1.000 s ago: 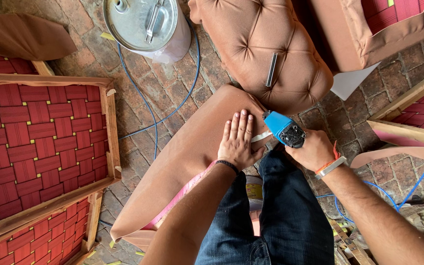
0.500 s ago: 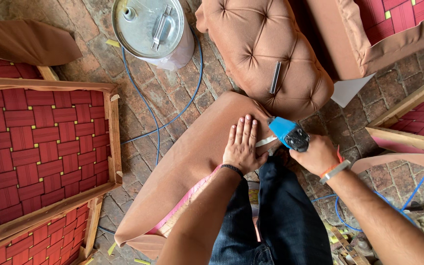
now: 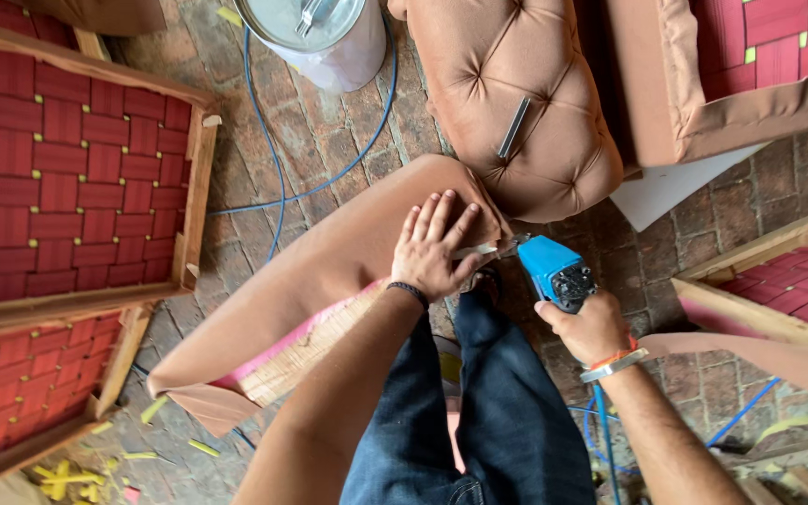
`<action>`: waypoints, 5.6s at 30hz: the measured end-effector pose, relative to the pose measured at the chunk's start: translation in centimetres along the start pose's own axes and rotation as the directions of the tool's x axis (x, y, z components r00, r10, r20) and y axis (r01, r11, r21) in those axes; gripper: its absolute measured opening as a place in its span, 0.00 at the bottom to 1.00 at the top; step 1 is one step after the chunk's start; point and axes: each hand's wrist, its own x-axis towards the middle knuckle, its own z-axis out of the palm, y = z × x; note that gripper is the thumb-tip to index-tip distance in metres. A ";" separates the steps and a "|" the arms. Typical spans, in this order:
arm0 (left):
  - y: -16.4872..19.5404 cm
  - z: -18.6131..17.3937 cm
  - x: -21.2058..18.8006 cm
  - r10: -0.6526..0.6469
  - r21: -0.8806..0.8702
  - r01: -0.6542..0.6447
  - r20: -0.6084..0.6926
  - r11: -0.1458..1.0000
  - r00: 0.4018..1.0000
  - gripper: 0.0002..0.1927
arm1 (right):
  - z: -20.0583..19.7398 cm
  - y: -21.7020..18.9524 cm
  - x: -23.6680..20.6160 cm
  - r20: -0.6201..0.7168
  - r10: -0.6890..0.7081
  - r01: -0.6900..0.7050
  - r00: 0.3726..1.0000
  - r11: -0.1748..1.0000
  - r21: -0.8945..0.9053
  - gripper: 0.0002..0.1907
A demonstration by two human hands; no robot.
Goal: The person staples brown fabric onto a wooden chair frame using a pneumatic staple gun. They smooth and fold the fabric, then reload staples from a green bucket and continue securing the fabric along the frame edges.
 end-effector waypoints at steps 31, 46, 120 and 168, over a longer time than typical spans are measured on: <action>0.7 1.1 0.8 -0.091 0.002 0.093 -0.191 0.996 0.977 0.32 | -3.1 -12.4 3.8 0.263 0.029 -0.001 0.964 0.994 -0.107 0.07; 0.8 0.5 0.2 -0.056 -0.038 0.048 -0.248 0.998 0.967 0.31 | -1.1 -6.0 1.5 0.278 0.007 0.015 0.961 0.997 -0.077 0.12; -21.4 -9.0 -37.0 -0.877 -0.724 0.505 -0.314 0.469 0.364 0.15 | 26.7 -18.4 -6.5 0.319 -0.911 0.916 0.261 0.130 -0.379 0.35; -29.0 -14.7 -39.9 -0.950 -0.503 0.810 -0.090 0.301 0.298 0.14 | 30.1 -24.9 -11.0 0.287 -0.877 0.886 0.385 0.264 -0.381 0.32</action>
